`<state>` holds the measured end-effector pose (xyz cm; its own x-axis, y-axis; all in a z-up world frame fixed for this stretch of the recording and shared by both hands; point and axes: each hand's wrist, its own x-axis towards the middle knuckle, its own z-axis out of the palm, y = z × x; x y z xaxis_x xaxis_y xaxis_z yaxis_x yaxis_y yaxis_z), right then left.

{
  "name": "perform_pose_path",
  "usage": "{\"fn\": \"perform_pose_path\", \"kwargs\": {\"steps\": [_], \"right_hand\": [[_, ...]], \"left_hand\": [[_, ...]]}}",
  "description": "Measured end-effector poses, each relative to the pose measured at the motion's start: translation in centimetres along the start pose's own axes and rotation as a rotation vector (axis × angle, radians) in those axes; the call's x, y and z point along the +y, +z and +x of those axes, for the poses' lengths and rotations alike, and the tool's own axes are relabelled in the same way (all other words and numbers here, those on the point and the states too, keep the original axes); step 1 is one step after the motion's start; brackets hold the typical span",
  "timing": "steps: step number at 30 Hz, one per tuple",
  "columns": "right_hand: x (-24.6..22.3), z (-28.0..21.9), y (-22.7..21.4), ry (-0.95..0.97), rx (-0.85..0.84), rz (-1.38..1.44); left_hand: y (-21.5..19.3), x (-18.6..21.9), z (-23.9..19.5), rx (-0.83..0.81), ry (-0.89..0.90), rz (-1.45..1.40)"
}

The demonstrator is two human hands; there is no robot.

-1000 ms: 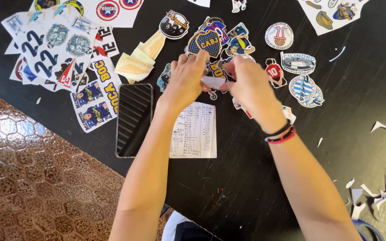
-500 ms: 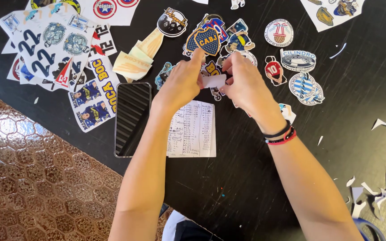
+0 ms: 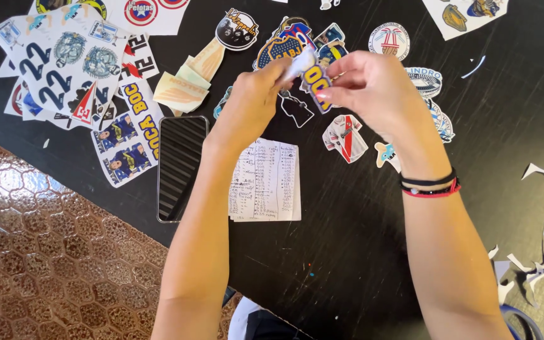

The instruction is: The person sorts through a pile of printed stickers on a dark table, picking them up and arranging them. They then use scissors to trim the edges of several stickers, including a circular logo and a jersey design, placing the finished pieces back on the table.

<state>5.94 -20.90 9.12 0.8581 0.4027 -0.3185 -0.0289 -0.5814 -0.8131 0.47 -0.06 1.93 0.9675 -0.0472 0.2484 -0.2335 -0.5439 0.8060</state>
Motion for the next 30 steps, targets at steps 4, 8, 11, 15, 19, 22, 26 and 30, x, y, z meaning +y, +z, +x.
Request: {"fn": "perform_pose_path", "kwargs": {"steps": [4,8,11,15,19,22,26,30], "right_hand": [[1.9,1.0,-0.7,-0.030,0.055,0.081],[2.5,1.7,-1.2,-0.021,0.135,0.195],[2.9,2.0,-1.2,0.004,0.113,0.332],[1.9,1.7,-0.2,-0.043,0.038,0.523],[1.1,1.3,1.8,0.040,-0.005,0.747],[2.7,2.8,4.0,0.020,0.000,0.759],[3.2,2.9,5.1,-0.083,-0.022,0.822],[1.8,1.9,4.1,-0.210,0.099,0.596]], "left_hand": [[1.4,-0.5,1.1,-0.018,-0.317,-0.503],[2.7,-1.8,1.8,0.055,-0.561,-1.064],[2.6,-1.6,1.6,0.150,-0.661,-1.171],[1.3,-0.8,0.9,-0.080,-0.397,-0.948],[1.5,-0.8,0.8,-0.292,-0.408,-0.747],[1.9,-2.2,0.3,-0.318,-0.370,-0.472],[0.9,-1.1,0.4,-0.328,-0.378,-0.367],[0.5,-1.7,1.0,-0.060,-0.172,-0.760]]}}
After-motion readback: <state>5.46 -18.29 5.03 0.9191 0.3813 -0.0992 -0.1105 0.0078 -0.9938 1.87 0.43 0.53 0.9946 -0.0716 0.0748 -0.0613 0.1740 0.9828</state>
